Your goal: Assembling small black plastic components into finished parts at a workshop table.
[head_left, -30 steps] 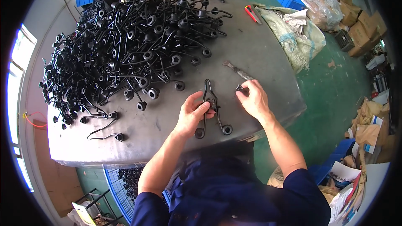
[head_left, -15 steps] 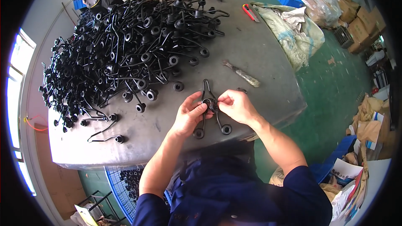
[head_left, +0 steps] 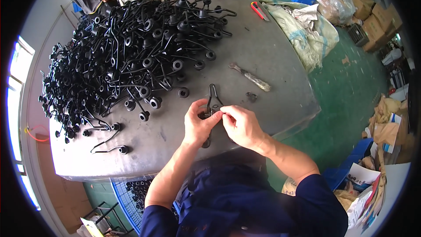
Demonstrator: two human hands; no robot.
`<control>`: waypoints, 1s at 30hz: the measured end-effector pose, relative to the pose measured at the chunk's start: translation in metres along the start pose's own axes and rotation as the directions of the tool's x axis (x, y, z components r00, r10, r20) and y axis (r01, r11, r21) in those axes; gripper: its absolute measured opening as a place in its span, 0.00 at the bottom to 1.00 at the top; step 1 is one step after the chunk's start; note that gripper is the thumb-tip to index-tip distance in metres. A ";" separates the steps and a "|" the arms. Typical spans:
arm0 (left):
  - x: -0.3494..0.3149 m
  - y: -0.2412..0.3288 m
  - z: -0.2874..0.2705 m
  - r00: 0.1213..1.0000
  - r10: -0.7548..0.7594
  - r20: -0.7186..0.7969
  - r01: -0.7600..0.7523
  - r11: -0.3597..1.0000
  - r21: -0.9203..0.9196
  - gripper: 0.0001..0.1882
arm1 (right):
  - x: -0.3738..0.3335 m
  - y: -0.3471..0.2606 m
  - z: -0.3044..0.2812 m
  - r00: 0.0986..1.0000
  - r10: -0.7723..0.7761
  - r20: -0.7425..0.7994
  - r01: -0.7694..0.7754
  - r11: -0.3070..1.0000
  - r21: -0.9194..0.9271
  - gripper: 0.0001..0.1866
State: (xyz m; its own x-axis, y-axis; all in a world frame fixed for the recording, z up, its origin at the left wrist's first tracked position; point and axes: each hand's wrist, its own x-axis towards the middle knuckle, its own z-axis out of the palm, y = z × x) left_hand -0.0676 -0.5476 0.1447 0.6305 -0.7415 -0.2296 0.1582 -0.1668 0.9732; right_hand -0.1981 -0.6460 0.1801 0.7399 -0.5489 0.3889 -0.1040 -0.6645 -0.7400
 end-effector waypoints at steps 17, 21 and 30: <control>0.002 0.009 0.000 0.979 -0.112 0.172 0.126 0.989 -0.076 0.35 | -0.003 0.073 -0.033 0.989 0.112 -0.096 -0.130 0.967 -0.217 0.08; 0.004 0.011 -0.003 0.952 -0.206 0.225 0.251 0.949 -0.192 0.35 | 0.000 0.043 -0.016 0.954 0.299 0.001 -0.296 0.944 0.145 0.08; 0.009 0.007 -0.008 0.916 -0.231 0.328 0.344 0.873 -0.347 0.36 | -0.032 0.017 0.006 0.998 -0.042 -0.049 0.042 0.999 -0.014 0.15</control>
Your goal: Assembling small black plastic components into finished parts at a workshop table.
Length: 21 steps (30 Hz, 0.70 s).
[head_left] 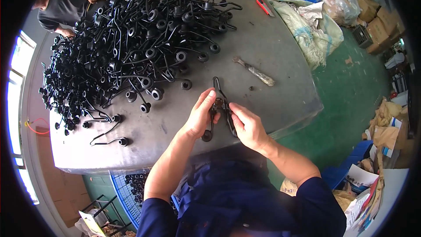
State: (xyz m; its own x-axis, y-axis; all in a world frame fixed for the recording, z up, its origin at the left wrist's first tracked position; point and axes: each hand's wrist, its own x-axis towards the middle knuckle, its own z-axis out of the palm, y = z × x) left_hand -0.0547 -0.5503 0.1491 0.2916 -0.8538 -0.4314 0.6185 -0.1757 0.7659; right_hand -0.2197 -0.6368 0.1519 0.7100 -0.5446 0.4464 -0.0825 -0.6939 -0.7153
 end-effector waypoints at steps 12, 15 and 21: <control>-0.007 0.003 0.001 0.999 0.021 0.030 -0.024 0.995 0.093 0.43 | 0.026 0.033 -0.008 0.825 0.362 0.434 -0.561 0.619 0.550 0.13; -0.011 0.002 -0.004 0.997 0.001 0.079 -0.005 0.999 0.047 0.43 | 0.024 0.028 -0.002 0.847 0.335 0.412 -0.527 0.626 0.575 0.11; -0.016 0.003 -0.009 0.991 -0.008 0.133 0.033 0.982 -0.184 0.42 | 0.030 0.015 -0.004 0.827 0.314 0.465 -0.551 0.617 0.563 0.12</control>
State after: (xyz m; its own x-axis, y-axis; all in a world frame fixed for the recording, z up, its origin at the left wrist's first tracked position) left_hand -0.0507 -0.5322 0.1543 0.1867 -0.9099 -0.3704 0.7517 -0.1104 0.6502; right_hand -0.2031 -0.6654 0.1568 0.8871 -0.4493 -0.1055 -0.0484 0.1368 -0.9894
